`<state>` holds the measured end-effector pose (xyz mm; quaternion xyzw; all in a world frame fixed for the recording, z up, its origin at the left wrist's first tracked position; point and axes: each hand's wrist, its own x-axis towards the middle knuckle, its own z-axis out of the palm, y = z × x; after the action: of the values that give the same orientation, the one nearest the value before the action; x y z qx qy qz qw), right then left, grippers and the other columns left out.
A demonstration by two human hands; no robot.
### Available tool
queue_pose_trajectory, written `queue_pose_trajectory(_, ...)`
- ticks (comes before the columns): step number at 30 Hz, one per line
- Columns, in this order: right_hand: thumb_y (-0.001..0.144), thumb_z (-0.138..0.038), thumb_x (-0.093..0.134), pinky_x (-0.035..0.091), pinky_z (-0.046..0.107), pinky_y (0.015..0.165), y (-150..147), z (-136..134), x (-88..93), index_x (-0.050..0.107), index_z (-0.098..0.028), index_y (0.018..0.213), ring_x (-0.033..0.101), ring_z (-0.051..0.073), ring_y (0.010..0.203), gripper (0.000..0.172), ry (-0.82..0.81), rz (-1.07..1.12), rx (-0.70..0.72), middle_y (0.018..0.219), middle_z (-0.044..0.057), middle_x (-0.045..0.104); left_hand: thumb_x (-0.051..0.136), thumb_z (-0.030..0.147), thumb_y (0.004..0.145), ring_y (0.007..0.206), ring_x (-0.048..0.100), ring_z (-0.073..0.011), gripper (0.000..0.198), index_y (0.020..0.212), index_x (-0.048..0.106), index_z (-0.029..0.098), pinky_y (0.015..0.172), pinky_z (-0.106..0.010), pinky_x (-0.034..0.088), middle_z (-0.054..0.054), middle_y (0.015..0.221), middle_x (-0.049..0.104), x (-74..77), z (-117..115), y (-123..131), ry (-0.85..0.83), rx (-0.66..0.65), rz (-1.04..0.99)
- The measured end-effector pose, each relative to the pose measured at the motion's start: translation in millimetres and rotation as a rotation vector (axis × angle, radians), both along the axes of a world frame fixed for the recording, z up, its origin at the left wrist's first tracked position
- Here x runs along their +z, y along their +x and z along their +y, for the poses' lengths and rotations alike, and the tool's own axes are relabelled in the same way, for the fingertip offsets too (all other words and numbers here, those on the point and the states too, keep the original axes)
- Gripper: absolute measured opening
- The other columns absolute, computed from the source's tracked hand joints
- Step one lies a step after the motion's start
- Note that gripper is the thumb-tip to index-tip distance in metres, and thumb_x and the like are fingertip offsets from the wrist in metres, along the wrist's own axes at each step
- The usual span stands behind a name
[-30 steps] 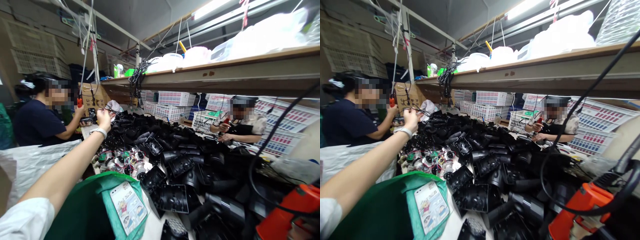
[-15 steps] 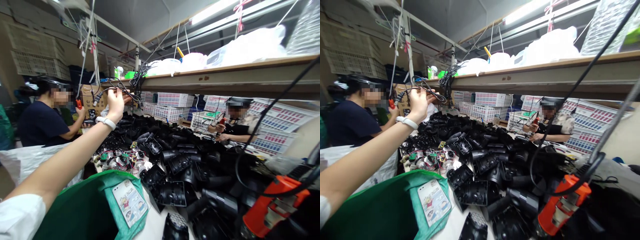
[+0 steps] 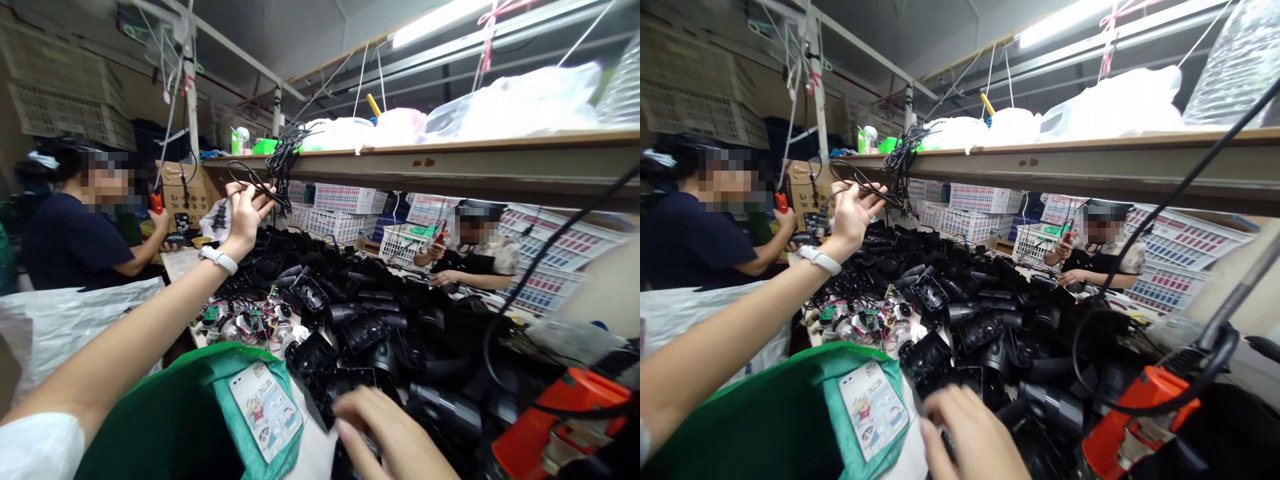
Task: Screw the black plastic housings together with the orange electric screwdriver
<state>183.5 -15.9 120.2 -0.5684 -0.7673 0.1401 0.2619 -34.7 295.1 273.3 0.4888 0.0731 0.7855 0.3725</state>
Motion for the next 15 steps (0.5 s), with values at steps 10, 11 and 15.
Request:
queue_pose_trajectory(10, 0.101, -0.039, 0.071, 0.055, 0.051, 0.100, -112.8, 236.6, -34.2, 0.068, -0.017, 0.119, 0.064, 0.028, 0.120, 0.029, -0.103, -0.257, -0.140, 0.128, 0.009, 0.067, 0.063, 0.022, 0.100, 0.096, 0.078, -0.0137, 0.011, 0.099, 0.053, 0.027, 0.081, -0.027, 0.065, 0.000, 0.100, 0.077, -10.2, 3.3, 21.8, 0.086, 0.036, -0.023)
queue_pose_trajectory(11, 0.099, -0.041, 0.073, 0.055, 0.051, 0.101, -114.8, 242.6, -44.3, 0.069, -0.017, 0.118, 0.063, 0.029, 0.121, 0.031, -0.093, -0.278, -0.158, 0.129, 0.010, 0.066, 0.065, 0.025, 0.099, 0.096, 0.078, -0.0145, 0.012, 0.100, 0.053, 0.027, 0.081, -0.028, 0.065, -0.001, 0.100, 0.077, -12.1, 3.7, 22.7, 0.098, 0.037, -0.020)
queue_pose_trajectory(15, 0.098, -0.046, 0.073, 0.052, 0.052, 0.102, -115.4, 238.7, -68.3, 0.068, -0.016, 0.117, 0.061, 0.030, 0.122, 0.036, 0.029, -0.353, -0.207, 0.127, 0.009, 0.066, 0.073, 0.042, 0.095, 0.100, 0.078, -0.0176, 0.027, 0.102, 0.052, 0.027, 0.082, -0.030, 0.066, -0.002, 0.103, 0.076, -17.7, 1.0, 22.2, 0.169, 0.070, -0.038)
